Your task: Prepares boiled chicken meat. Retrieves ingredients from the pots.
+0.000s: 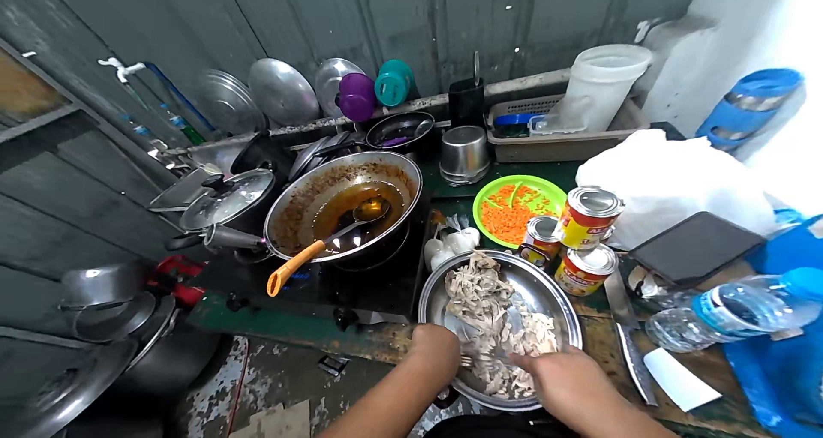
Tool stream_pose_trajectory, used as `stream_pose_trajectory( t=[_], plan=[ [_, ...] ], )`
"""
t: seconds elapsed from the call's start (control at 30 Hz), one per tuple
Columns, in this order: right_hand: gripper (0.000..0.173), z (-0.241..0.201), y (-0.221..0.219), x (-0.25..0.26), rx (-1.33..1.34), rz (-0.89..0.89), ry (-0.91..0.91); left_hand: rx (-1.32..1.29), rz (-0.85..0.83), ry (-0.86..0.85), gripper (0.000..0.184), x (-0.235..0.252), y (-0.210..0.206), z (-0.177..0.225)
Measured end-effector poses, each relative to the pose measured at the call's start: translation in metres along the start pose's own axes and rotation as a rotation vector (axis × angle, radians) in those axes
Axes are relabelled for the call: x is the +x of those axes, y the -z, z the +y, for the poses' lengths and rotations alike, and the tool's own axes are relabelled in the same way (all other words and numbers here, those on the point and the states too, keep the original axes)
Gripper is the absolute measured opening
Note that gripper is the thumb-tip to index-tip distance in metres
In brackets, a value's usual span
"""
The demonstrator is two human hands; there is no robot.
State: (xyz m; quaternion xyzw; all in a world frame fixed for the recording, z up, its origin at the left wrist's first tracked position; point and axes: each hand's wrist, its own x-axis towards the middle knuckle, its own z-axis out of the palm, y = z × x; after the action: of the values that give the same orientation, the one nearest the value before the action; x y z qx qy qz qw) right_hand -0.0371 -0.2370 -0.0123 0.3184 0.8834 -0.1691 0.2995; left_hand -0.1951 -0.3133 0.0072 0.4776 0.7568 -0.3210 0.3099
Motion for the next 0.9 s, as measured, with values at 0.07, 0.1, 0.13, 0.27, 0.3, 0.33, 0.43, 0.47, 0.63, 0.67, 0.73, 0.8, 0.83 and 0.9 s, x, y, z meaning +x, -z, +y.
stream_pose_trajectory(
  t=[0.07,0.1,0.13,0.27,0.3,0.33,0.43,0.47,0.63,0.67,0.73,0.8,0.83,0.9],
  plan=[
    [0.054,0.005,0.011,-0.011,-0.037,-0.02,-0.035,-0.006,0.017,-0.004,0.023,0.003,-0.002,-0.001],
    [0.053,0.004,0.015,-0.014,-0.038,-0.006,-0.033,0.0,0.015,-0.007,0.023,0.004,-0.002,0.001],
    [0.053,0.0,0.017,-0.015,-0.019,0.015,-0.018,0.005,0.01,-0.012,0.023,0.004,-0.001,0.003],
    [0.056,-0.012,0.001,0.002,0.021,0.035,0.014,0.001,0.01,-0.01,0.023,0.001,0.0,0.0],
    [0.057,-0.009,0.001,0.002,0.023,0.016,-0.006,-0.001,0.011,-0.003,0.023,-0.001,0.0,-0.003],
    [0.056,-0.004,0.005,-0.002,0.013,-0.004,-0.032,-0.007,0.014,0.001,0.023,-0.005,0.002,-0.008],
    [0.05,0.007,0.018,-0.016,-0.008,-0.034,-0.053,-0.05,0.024,-0.012,0.028,-0.011,0.004,-0.026],
    [0.05,0.007,0.021,-0.017,0.016,-0.026,-0.044,-0.077,0.036,-0.023,0.031,-0.01,0.005,-0.034],
    [0.055,-0.017,-0.003,0.014,0.155,0.053,0.087,-0.252,0.164,-0.075,0.033,-0.008,0.014,-0.066],
    [0.056,-0.018,-0.009,0.017,0.135,0.033,0.104,-0.277,0.183,-0.078,0.033,-0.007,0.017,-0.069],
    [0.052,-0.012,-0.005,0.006,0.071,-0.024,0.108,-0.317,0.189,-0.096,0.034,-0.007,0.018,-0.076],
    [0.044,0.009,0.008,-0.014,0.006,-0.071,0.08,-0.348,0.187,-0.132,0.035,-0.006,0.018,-0.077],
    [0.043,0.024,0.014,-0.02,0.008,-0.081,0.067,-0.349,0.18,-0.145,0.036,-0.005,0.019,-0.073],
    [0.044,0.046,0.024,-0.025,0.063,-0.055,0.039,-0.337,0.177,-0.166,0.036,0.0,0.021,-0.057]
  ],
)
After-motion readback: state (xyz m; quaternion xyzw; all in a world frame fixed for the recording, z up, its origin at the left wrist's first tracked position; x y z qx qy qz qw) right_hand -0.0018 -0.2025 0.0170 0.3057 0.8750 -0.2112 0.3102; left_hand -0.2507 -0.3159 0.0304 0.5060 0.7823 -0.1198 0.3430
